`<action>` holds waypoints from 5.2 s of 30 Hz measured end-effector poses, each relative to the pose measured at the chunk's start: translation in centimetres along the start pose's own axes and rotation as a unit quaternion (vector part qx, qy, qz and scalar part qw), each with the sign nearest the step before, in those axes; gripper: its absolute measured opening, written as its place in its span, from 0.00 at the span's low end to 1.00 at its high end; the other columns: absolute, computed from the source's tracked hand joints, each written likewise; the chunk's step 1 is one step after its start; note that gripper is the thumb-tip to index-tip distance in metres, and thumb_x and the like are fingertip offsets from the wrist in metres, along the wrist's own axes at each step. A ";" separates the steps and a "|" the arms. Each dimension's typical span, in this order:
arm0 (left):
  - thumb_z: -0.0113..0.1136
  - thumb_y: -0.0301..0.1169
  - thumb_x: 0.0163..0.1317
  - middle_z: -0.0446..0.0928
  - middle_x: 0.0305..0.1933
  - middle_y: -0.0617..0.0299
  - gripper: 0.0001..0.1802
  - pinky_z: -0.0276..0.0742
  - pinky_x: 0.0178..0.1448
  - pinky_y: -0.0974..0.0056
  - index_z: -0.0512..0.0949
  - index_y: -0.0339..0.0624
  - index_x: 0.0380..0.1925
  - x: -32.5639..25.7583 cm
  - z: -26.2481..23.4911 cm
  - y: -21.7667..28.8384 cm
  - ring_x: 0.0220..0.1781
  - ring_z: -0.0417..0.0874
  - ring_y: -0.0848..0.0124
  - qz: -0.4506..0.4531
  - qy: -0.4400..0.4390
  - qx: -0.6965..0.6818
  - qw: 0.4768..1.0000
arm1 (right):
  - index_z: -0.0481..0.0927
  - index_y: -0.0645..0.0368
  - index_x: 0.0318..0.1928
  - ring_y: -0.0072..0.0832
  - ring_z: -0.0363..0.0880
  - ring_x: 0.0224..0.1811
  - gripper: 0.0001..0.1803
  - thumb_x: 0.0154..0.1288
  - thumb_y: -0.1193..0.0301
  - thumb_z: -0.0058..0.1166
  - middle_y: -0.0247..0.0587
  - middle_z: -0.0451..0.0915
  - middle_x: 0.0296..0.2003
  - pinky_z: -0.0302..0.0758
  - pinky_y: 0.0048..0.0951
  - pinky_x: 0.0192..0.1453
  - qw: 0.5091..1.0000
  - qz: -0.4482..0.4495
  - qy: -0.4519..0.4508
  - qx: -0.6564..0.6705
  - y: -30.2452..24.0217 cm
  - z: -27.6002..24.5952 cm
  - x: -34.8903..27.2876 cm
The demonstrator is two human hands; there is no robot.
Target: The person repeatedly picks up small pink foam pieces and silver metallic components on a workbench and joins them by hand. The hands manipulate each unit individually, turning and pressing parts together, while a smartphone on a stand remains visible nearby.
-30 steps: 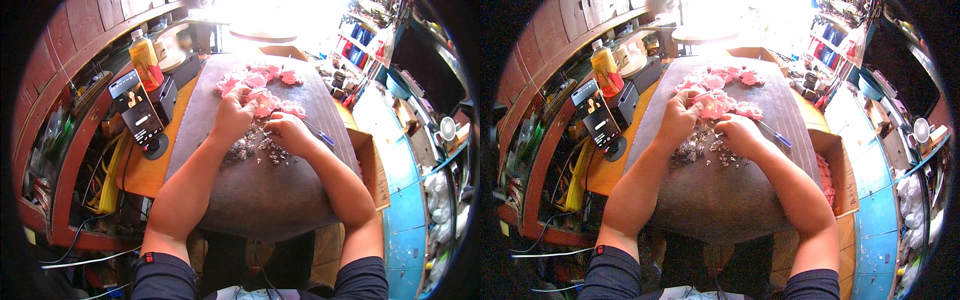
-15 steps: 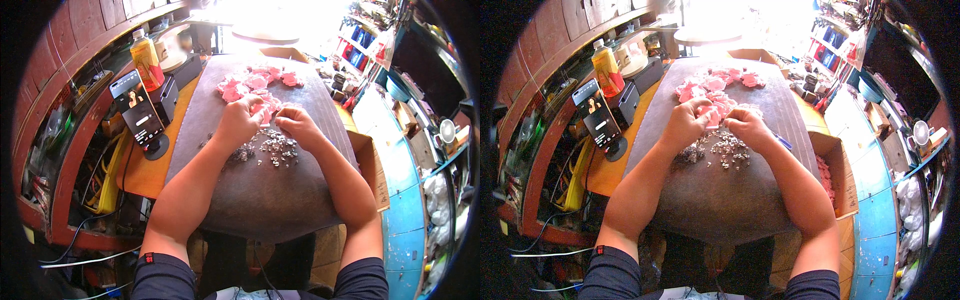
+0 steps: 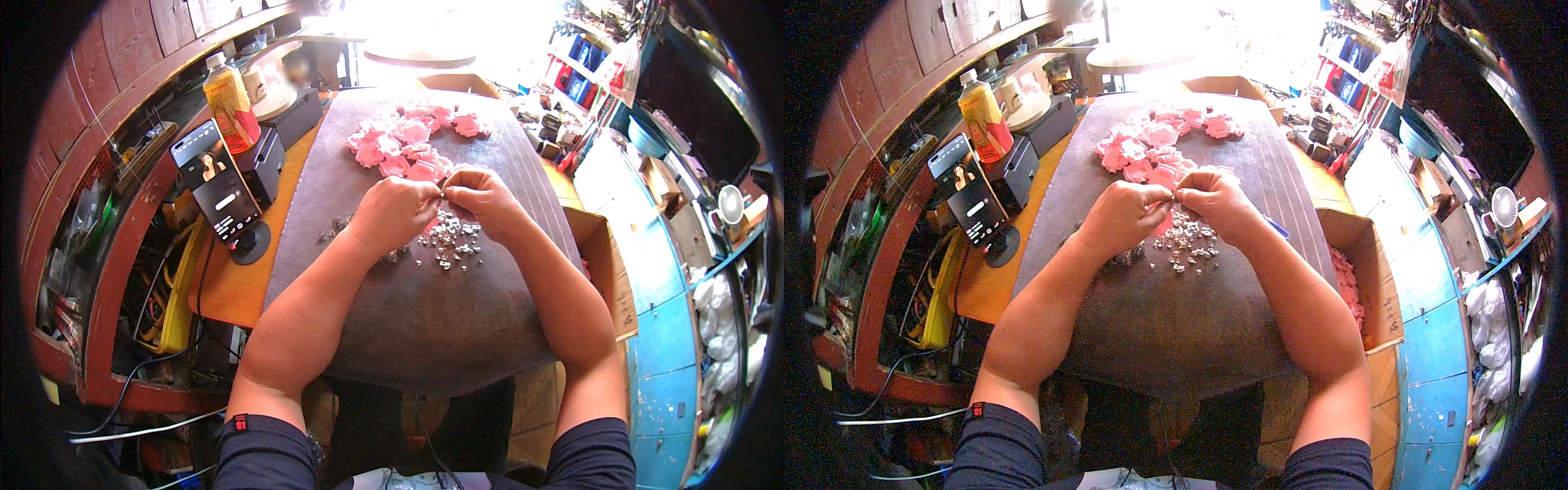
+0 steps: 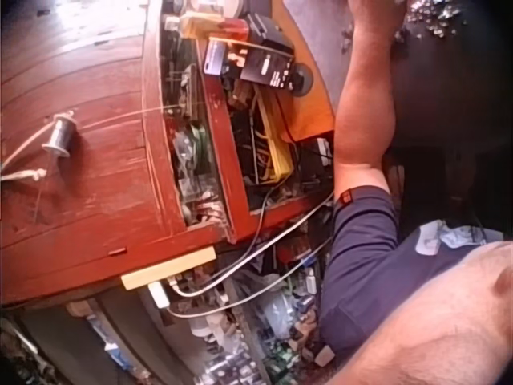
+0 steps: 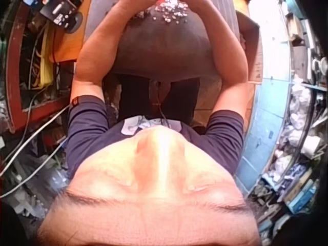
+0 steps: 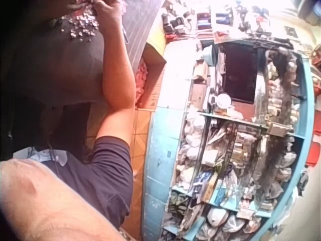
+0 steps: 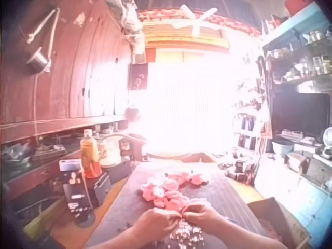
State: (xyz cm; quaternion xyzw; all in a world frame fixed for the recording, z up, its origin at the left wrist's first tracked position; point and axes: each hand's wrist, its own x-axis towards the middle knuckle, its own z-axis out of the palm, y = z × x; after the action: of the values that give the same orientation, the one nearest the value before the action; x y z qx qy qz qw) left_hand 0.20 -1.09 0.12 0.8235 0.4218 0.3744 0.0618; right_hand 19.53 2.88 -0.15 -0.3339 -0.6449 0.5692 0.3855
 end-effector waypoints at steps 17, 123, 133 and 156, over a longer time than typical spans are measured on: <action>0.60 0.33 0.60 0.79 0.25 0.45 0.09 0.77 0.36 0.56 0.83 0.38 0.33 0.2 0.2 0.1 0.28 0.84 0.54 -0.004 0.025 0.034 0.999 | 0.78 0.60 0.30 0.14 0.67 0.20 0.06 0.65 0.73 0.57 0.27 0.73 0.21 0.63 0.20 0.22 0.999 -0.009 0.046 0.016 -0.1 1.4 -0.5; 0.62 0.19 0.60 0.80 0.34 0.59 0.17 0.80 0.32 0.71 0.72 0.40 0.48 0.2 -0.1 -0.1 0.33 0.84 0.76 -0.151 0.013 -0.365 0.918 | 0.78 0.60 0.37 0.14 0.72 0.26 0.05 0.69 0.72 0.57 0.29 0.77 0.28 0.70 0.16 0.29 0.996 -0.026 0.001 -0.088 -1.3 0.6 -0.6; 0.60 0.16 0.60 0.80 0.39 0.56 0.18 0.82 0.36 0.71 0.71 0.39 0.50 0.3 0.2 -0.5 0.38 0.85 0.73 -0.150 0.034 -0.350 0.924 | 0.80 0.63 0.38 0.13 0.71 0.26 0.07 0.66 0.72 0.59 0.28 0.78 0.28 0.68 0.18 0.28 0.996 -0.039 0.005 -0.078 -1.7 0.8 -0.8; 0.61 0.16 0.59 0.80 0.40 0.58 0.18 0.81 0.40 0.72 0.72 0.38 0.49 0.4 0.6 -0.5 0.40 0.83 0.76 -0.084 0.038 -0.340 0.936 | 0.81 0.61 0.38 0.12 0.74 0.29 0.07 0.62 0.73 0.63 0.29 0.80 0.30 0.70 0.17 0.33 0.998 -0.026 -0.028 -0.047 -2.0 -0.1 -0.9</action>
State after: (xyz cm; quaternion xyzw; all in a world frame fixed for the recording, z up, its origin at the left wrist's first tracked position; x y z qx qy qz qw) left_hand 0.42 -0.31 -0.30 0.7001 0.3389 0.5202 0.3527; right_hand 20.04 1.84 1.76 -0.3189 -0.6896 0.5374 0.3662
